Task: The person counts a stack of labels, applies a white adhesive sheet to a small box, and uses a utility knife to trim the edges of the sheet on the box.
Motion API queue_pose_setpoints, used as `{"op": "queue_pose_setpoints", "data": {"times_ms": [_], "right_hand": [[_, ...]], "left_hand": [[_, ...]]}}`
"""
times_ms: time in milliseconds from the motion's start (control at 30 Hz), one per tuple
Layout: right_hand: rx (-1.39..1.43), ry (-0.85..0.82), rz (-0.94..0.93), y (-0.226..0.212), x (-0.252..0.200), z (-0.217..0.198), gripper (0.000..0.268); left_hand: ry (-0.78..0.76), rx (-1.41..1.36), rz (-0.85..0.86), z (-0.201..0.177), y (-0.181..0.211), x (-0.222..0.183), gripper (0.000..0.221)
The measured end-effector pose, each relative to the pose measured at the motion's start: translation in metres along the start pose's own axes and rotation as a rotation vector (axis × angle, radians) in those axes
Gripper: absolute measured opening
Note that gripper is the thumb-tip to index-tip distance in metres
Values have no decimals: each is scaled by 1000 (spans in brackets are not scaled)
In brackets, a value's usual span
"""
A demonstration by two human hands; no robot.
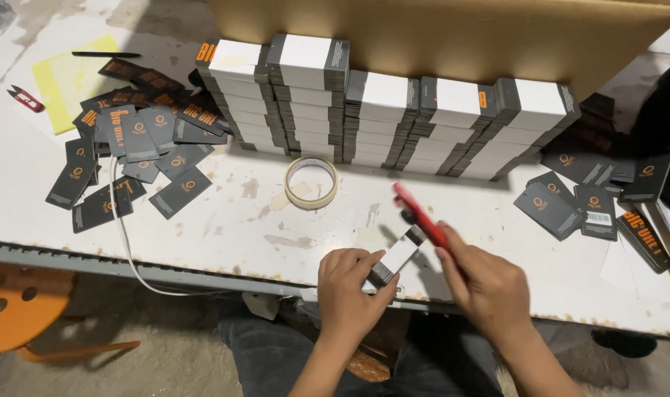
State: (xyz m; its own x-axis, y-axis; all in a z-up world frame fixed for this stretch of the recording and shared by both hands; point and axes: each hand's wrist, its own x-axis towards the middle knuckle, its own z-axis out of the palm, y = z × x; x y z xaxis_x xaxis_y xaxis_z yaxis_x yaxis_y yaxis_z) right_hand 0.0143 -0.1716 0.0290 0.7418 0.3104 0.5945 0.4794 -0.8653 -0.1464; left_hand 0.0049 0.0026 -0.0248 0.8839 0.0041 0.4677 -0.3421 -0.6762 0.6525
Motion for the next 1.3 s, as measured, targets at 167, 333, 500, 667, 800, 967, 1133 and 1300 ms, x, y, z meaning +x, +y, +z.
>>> {"op": "queue_pose_setpoints", "data": {"times_ms": [167,333,500,667,800,967,1133,1300], "right_hand": [[-70,-130,8,3,0,10,30],[42,91,10,4,-2,10,28],[-73,-108,12,8,-4,17,29],[23,-42,69,9,-6,19,29],[120,-159,347,7,-4,16,29],[125,-357,522,17,8,28,31],[572,-399,385,4,29,29,64],[1199,-535,537,-22,28,19,53]], "left_hand": [[0,1,3,-1,0,1,29],[-15,-10,-4,0,-2,1,29],[-2,-6,16,-2,-2,1,29],[6,5,24,-1,-2,2,29],[-6,15,18,-1,-3,0,31],[14,-257,-199,-17,12,5,26],[41,-959,-698,-40,13,11,31],[97,-1089,-771,-46,17,6,26]]}}
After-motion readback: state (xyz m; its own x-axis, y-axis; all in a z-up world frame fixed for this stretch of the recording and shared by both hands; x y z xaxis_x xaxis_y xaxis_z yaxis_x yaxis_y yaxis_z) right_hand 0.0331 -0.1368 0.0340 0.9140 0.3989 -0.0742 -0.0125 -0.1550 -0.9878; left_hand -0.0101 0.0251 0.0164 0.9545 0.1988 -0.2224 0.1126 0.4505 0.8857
